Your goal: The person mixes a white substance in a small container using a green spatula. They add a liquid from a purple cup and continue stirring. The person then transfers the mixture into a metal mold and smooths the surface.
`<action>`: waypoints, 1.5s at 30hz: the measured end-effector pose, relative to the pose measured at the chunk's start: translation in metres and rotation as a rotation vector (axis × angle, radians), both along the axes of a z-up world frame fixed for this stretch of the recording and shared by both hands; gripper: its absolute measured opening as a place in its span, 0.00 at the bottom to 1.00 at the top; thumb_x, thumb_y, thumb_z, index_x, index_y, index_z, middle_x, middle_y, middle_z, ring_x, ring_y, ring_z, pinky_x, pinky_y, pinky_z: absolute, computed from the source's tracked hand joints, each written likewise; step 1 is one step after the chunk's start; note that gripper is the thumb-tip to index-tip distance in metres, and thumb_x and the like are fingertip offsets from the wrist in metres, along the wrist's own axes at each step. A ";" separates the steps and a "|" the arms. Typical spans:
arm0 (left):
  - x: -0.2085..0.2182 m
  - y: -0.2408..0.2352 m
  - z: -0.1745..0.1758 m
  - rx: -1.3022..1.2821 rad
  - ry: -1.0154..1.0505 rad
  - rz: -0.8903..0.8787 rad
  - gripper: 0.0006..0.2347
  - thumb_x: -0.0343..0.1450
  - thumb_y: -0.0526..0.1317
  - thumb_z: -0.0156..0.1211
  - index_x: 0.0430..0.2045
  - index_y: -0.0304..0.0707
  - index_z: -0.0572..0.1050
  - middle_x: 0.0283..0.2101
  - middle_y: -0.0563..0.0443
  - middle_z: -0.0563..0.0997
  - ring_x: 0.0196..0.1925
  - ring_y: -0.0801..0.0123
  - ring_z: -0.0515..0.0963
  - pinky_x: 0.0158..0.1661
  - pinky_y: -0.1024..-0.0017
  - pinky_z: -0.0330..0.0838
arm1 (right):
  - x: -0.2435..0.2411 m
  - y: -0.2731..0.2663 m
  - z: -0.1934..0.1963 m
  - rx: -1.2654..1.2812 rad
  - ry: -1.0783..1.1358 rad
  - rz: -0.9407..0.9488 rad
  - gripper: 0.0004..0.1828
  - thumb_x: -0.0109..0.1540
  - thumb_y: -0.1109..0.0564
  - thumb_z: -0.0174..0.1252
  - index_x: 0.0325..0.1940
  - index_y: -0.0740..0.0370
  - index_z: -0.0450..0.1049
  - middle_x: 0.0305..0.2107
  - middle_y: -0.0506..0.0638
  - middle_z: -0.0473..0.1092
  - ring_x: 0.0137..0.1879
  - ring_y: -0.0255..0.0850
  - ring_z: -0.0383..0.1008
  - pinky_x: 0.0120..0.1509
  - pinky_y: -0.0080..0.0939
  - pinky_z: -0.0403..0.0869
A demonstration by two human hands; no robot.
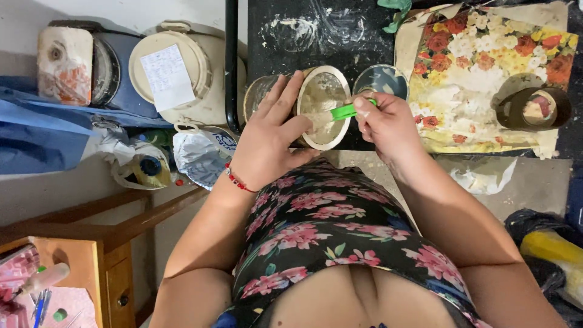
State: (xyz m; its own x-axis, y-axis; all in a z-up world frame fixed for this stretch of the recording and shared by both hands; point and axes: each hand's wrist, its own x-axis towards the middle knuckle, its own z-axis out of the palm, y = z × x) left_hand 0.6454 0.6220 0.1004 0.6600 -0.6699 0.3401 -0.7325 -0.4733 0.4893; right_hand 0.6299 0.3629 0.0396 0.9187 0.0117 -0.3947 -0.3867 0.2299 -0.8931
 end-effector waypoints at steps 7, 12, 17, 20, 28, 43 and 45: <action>-0.005 0.001 -0.005 0.003 -0.013 0.021 0.19 0.69 0.41 0.82 0.41 0.36 0.73 0.76 0.28 0.52 0.77 0.22 0.57 0.75 0.38 0.61 | -0.006 -0.010 0.004 -0.085 -0.036 -0.041 0.10 0.69 0.50 0.60 0.44 0.60 0.78 0.12 0.44 0.58 0.17 0.29 0.51 0.21 0.29 0.51; -0.005 -0.004 -0.004 0.013 -0.034 0.039 0.19 0.68 0.42 0.84 0.41 0.39 0.73 0.76 0.30 0.53 0.76 0.21 0.58 0.71 0.35 0.67 | -0.014 -0.027 0.046 -0.167 -0.045 -0.051 0.10 0.72 0.49 0.56 0.46 0.55 0.78 0.21 0.39 0.68 0.23 0.26 0.60 0.25 0.24 0.61; 0.000 0.000 -0.011 0.031 -0.024 0.055 0.20 0.67 0.43 0.84 0.40 0.40 0.73 0.77 0.30 0.51 0.77 0.22 0.58 0.72 0.35 0.66 | -0.022 -0.066 0.069 -0.223 -0.054 -0.274 0.08 0.72 0.50 0.60 0.44 0.53 0.79 0.21 0.36 0.68 0.21 0.24 0.57 0.24 0.24 0.56; 0.003 0.003 -0.015 0.036 -0.017 0.072 0.21 0.66 0.43 0.85 0.39 0.41 0.72 0.77 0.30 0.51 0.77 0.22 0.58 0.71 0.37 0.67 | -0.029 -0.094 0.046 -0.418 -0.171 -0.317 0.09 0.74 0.48 0.61 0.45 0.54 0.79 0.21 0.38 0.66 0.22 0.26 0.57 0.26 0.29 0.57; 0.001 0.008 -0.013 0.037 -0.003 0.101 0.21 0.65 0.44 0.85 0.39 0.42 0.72 0.78 0.33 0.52 0.77 0.22 0.60 0.65 0.36 0.73 | -0.032 -0.109 0.019 -1.272 -1.069 0.344 0.10 0.68 0.65 0.70 0.53 0.70 0.83 0.37 0.60 0.78 0.41 0.50 0.79 0.44 0.44 0.82; -0.011 0.002 -0.006 -0.021 -0.076 0.021 0.17 0.72 0.44 0.81 0.42 0.35 0.76 0.75 0.28 0.53 0.77 0.28 0.60 0.77 0.42 0.60 | 0.023 0.004 0.003 -0.951 -1.034 0.447 0.09 0.71 0.57 0.60 0.53 0.61 0.79 0.36 0.53 0.76 0.42 0.49 0.78 0.48 0.48 0.77; -0.015 0.002 -0.011 0.028 -0.072 0.038 0.19 0.70 0.45 0.82 0.37 0.40 0.72 0.77 0.32 0.52 0.78 0.26 0.57 0.74 0.41 0.66 | 0.018 0.003 -0.008 -0.900 -0.792 0.464 0.09 0.69 0.55 0.60 0.49 0.61 0.81 0.37 0.53 0.79 0.43 0.52 0.78 0.47 0.50 0.72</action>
